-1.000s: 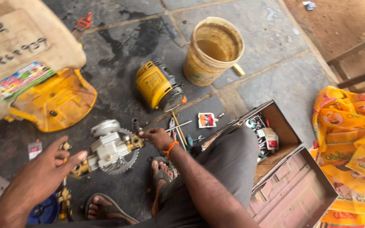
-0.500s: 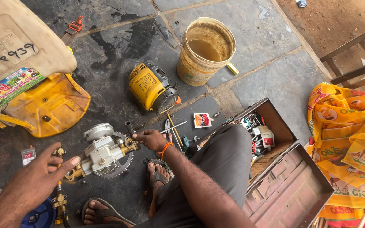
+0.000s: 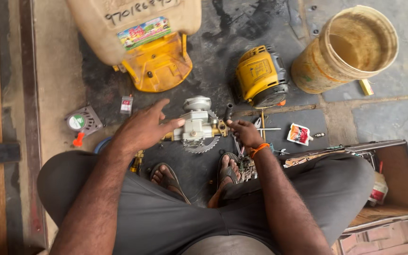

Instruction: The person sits on the floor and uses a wrench to loosen and remove bolts from a small engine component. They then detach a part and inspect the interior of the housing.

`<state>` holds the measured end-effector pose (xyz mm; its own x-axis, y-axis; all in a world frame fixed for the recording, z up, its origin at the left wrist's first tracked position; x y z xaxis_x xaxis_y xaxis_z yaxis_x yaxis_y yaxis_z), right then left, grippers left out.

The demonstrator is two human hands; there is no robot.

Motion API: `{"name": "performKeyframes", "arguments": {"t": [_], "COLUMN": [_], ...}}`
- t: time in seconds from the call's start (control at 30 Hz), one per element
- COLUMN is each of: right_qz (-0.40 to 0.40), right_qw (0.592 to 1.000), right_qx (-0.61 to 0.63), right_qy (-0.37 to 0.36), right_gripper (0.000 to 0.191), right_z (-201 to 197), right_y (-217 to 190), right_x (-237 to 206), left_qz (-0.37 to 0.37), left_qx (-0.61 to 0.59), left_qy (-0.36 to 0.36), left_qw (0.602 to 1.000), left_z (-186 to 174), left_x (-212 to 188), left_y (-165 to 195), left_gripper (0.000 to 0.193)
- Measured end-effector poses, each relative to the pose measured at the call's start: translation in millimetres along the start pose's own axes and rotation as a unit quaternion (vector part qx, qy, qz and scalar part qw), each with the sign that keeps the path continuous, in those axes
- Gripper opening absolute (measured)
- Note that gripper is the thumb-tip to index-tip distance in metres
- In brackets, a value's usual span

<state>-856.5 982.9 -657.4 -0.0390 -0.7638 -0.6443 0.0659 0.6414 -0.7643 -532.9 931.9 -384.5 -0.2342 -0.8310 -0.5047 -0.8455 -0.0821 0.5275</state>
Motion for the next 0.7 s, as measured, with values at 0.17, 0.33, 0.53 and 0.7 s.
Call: {"name": "performKeyframes", "arguments": {"t": [0.17, 0.33, 0.53, 0.7], "right_qz": [0.008, 0.051, 0.013, 0.020], "right_qw": [0.990, 0.998, 0.999, 0.994], "right_qx": [0.140, 0.016, 0.048, 0.103], "right_qy": [-0.012, 0.030, -0.010, 0.002], "right_gripper": [0.009, 0.019, 0.017, 0.015], "right_z": [17.2, 12.2, 19.4, 18.8], "right_y": [-13.2, -16.8, -24.4, -18.5], "right_x": [-7.8, -18.4, -12.8, -10.7], "left_qz": [0.006, -0.014, -0.018, -0.026], "left_qx": [-0.009, -0.007, 0.006, 0.018], "left_qy": [0.003, -0.016, -0.018, -0.025], "left_qw": [1.000, 1.000, 1.000, 0.999], "left_z": [-1.7, -0.7, -2.0, 0.9], "left_x": [1.9, 5.1, 8.4, 11.2], "left_y": [-2.6, -9.2, -9.7, -10.9], "left_gripper": [0.094, 0.094, 0.095, 0.094]}}
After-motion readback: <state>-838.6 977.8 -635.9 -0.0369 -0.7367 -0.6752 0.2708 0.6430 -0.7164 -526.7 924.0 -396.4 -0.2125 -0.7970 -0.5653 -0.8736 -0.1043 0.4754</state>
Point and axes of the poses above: each hand's wrist, its own x-axis towards the middle knuckle, its own z-axis out of the palm, y = z × x, the point moved 9 cm from there along x, towards the middle knuckle, and after that the axes turned 2 degrees about -x, right-handed, at the moved point
